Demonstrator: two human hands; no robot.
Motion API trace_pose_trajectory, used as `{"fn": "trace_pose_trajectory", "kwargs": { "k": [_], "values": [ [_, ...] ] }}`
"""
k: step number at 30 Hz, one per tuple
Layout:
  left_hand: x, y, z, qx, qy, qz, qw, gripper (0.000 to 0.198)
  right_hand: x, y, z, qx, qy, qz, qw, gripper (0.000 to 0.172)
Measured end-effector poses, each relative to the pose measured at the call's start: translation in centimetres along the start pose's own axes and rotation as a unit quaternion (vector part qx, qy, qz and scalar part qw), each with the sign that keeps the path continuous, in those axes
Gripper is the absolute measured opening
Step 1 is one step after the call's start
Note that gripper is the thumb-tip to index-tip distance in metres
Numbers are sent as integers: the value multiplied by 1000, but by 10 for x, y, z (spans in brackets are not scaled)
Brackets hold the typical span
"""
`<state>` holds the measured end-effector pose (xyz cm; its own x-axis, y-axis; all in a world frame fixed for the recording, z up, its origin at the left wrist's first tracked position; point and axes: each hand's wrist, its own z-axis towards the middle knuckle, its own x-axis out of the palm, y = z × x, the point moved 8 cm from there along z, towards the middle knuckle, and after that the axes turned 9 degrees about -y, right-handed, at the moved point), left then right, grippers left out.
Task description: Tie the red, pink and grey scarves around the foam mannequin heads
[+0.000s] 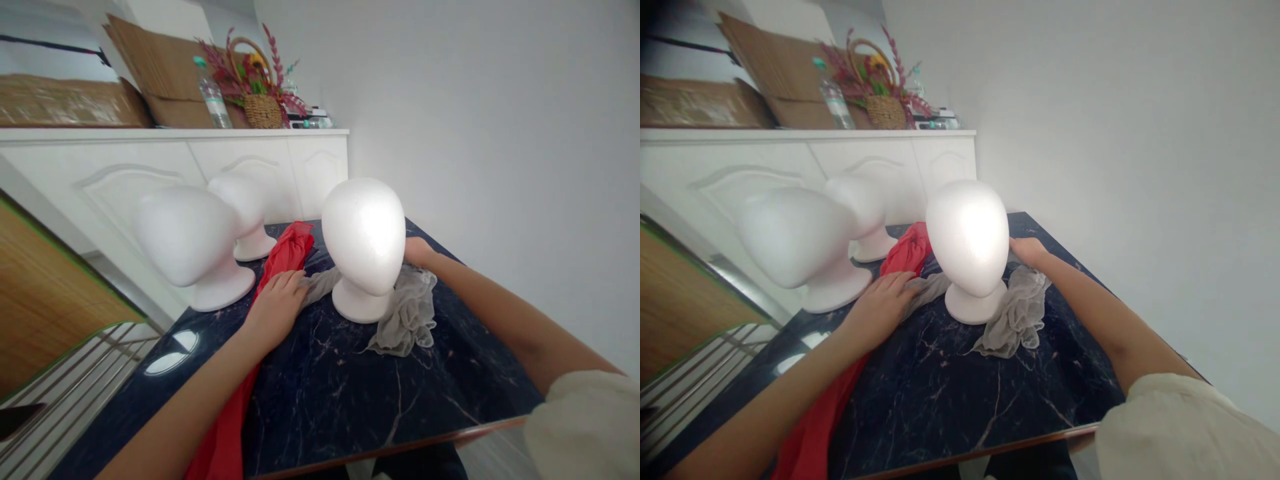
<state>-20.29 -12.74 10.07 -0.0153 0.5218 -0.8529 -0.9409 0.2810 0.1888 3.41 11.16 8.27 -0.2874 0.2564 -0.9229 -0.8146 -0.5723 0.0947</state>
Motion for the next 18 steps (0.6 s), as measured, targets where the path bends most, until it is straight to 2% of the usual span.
{"fn": "trace_pose_trajectory", "kwargs": {
  "k": [2,3,5,7,8,10,13,15,16,18],
  "values": [
    [6,-16,10,-70,-24,-134,988,51,5,-1,-4,38,-14,12,999,29],
    [13,-25,16,-100,-32,-214,971,58,7,1,-7,51,-22,23,998,31],
    [29,-40,28,-153,-61,-375,912,73,11,8,-14,61,-39,55,996,35],
    [46,-49,40,-197,-113,-501,835,89,14,20,-23,57,-53,93,993,39],
    [55,-51,45,-217,-145,-538,802,94,15,27,-27,51,-58,112,991,39],
    [68,-52,52,-242,-210,-568,758,101,15,41,-35,39,-68,147,986,38],
    [76,-51,58,-258,-283,-559,736,97,13,59,-41,18,-83,185,979,35],
    [70,-48,61,-270,-291,-545,738,94,10,67,-41,9,-98,205,974,35],
    [62,-45,61,-274,-288,-537,744,93,8,68,-41,8,-107,215,971,34],
    [35,-37,56,-264,-287,-526,755,92,1,68,-40,10,-128,232,964,34]
  ]
}}
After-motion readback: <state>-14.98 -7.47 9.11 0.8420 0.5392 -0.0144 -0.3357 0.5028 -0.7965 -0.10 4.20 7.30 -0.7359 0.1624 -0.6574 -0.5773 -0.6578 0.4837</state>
